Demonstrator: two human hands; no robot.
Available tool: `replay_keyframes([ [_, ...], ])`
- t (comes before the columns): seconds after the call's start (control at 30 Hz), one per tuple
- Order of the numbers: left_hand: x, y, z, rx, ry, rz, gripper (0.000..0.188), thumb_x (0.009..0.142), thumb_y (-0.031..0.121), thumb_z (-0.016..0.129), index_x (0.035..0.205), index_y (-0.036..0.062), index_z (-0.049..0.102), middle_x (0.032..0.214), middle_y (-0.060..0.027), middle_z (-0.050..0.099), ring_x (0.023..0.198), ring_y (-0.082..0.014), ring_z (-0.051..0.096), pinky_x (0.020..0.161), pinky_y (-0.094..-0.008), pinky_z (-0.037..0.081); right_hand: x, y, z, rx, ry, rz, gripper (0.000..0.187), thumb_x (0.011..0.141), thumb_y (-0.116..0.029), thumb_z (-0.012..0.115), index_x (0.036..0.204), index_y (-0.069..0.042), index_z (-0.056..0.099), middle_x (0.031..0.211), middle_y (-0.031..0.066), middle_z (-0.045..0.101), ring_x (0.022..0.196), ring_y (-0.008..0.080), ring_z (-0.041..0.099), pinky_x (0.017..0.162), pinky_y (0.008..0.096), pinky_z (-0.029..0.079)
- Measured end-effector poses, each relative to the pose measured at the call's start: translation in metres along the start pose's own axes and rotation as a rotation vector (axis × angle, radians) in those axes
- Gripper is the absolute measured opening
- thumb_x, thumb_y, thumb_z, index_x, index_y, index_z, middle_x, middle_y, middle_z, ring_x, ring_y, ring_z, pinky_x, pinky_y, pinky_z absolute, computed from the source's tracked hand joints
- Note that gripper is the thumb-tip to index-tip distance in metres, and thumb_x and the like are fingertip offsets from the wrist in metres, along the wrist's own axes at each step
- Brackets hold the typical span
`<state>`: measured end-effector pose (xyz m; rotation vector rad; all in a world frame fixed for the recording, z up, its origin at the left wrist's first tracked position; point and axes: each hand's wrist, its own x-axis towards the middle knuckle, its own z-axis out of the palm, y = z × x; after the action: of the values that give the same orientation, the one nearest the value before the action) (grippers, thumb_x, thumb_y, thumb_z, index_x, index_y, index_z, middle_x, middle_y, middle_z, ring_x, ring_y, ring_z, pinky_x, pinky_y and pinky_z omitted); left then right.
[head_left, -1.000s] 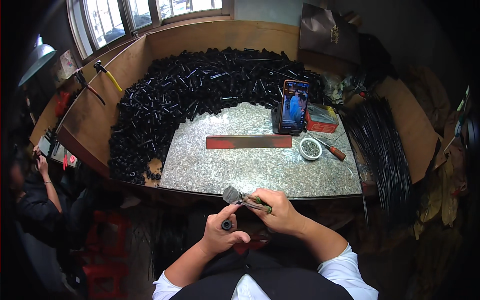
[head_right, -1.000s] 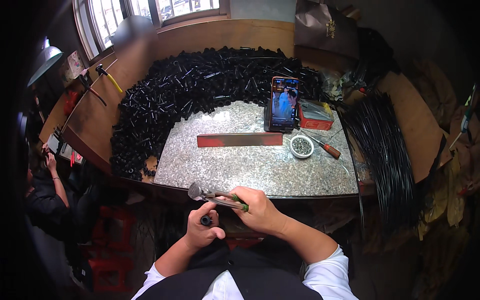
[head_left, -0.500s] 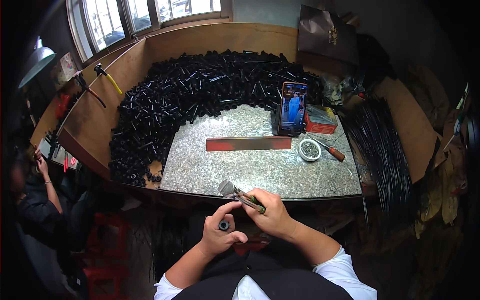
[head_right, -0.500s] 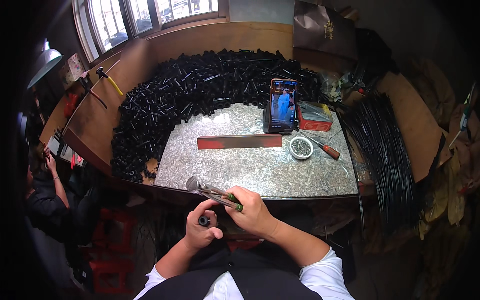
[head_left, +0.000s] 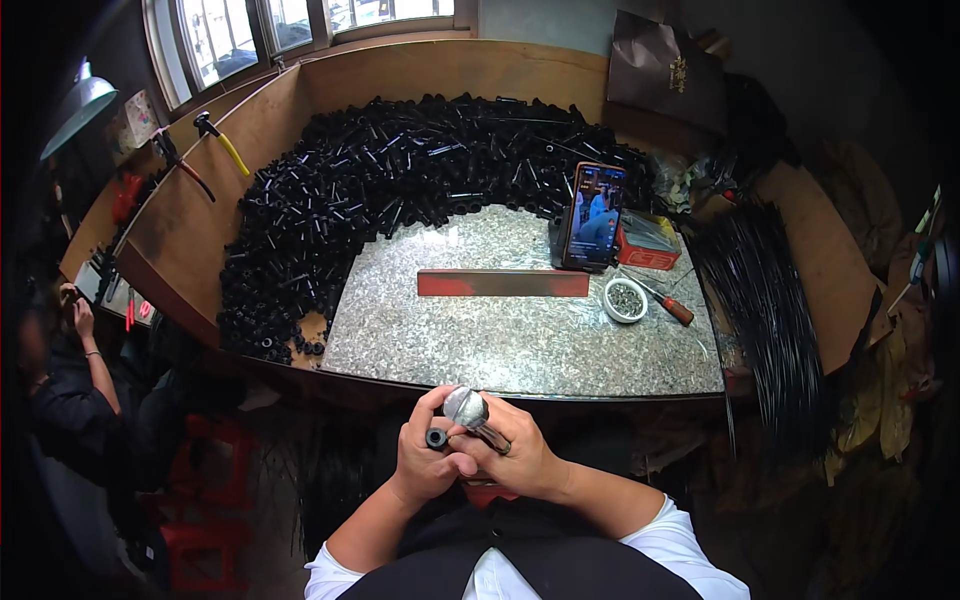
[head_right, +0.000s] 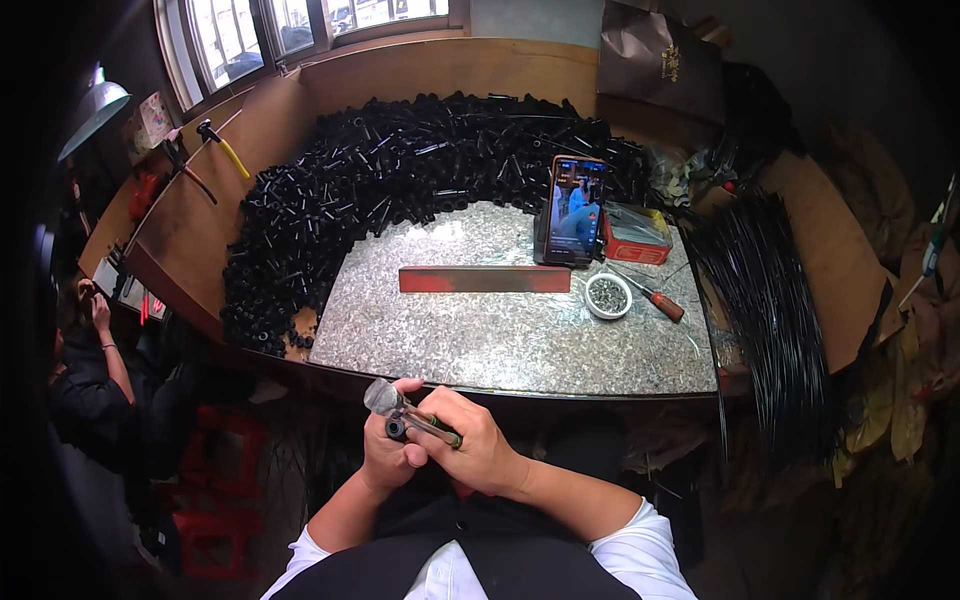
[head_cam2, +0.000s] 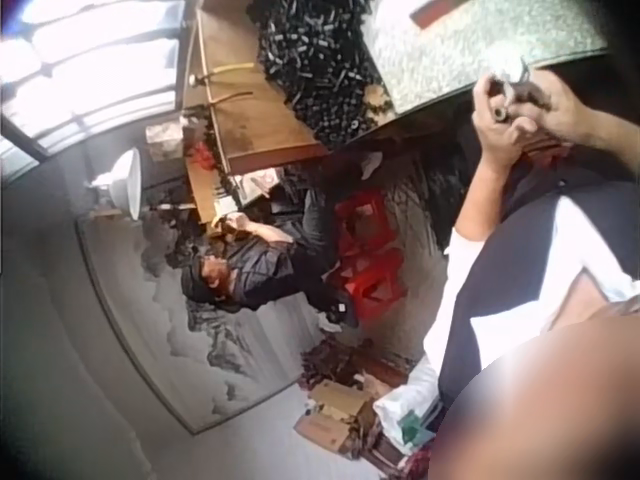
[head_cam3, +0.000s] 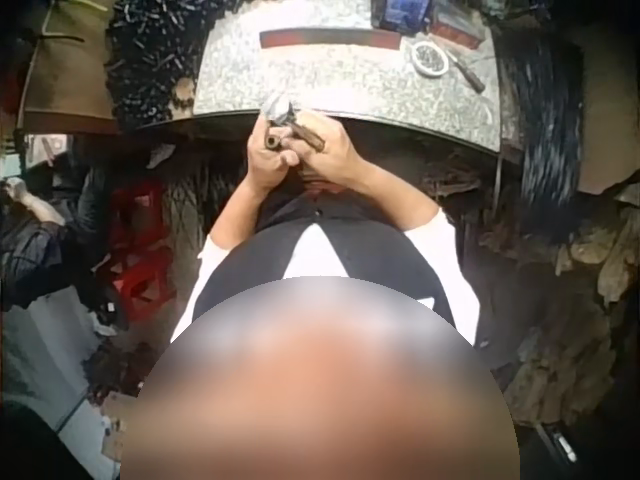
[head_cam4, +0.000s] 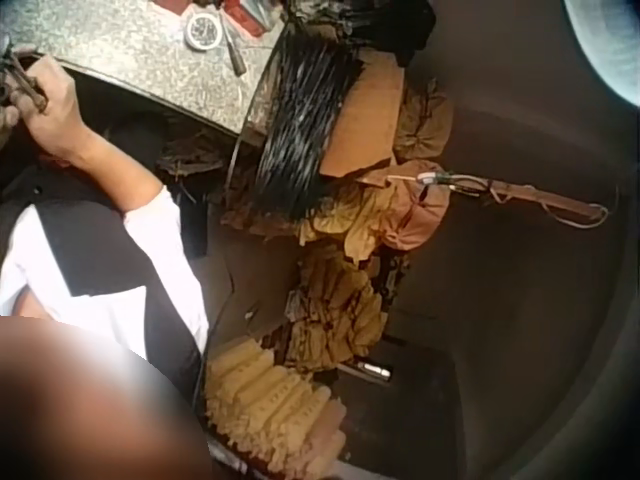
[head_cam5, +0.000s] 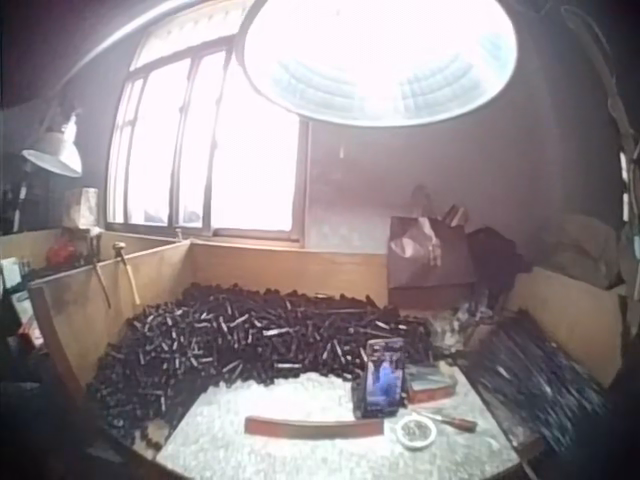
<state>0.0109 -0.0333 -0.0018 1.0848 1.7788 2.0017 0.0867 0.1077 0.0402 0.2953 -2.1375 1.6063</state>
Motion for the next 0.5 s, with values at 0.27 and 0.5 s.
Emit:
replay_keyframes([
  [0.27, 0.002, 0.006, 0.005, -0.006, 0.021, 0.013, 0.101, 0.061, 0.063, 0.073, 0.127, -0.0042, 0.038, 0.076, -0.0044, 0.066, 0.071, -0.0083, 0.062, 0.067, -0.0214, 0.048, -0.002, 0.001, 0.004, -0.002, 0.026, 0.052, 0.010, 0.083, -0.007, 0.064, 0.088, -0.001, 0.058, 0.082, 0.0102, 0.056, 0.074, 0.0223, 0.056, 0.068, 0.0309, 0.046],
  [0.5, 0.001, 0.004, 0.004, 0.002, 0.026, 0.014, 0.099, 0.062, 0.064, 0.072, 0.126, -0.0030, 0.038, 0.070, -0.0042, 0.064, 0.065, -0.0075, 0.060, 0.059, -0.0202, 0.045, -0.004, 0.001, 0.008, -0.004, 0.045, 0.037, 0.009, 0.083, -0.006, 0.063, 0.087, 0.000, 0.057, 0.082, 0.0102, 0.055, 0.073, 0.0222, 0.056, 0.067, 0.0303, 0.045],
])
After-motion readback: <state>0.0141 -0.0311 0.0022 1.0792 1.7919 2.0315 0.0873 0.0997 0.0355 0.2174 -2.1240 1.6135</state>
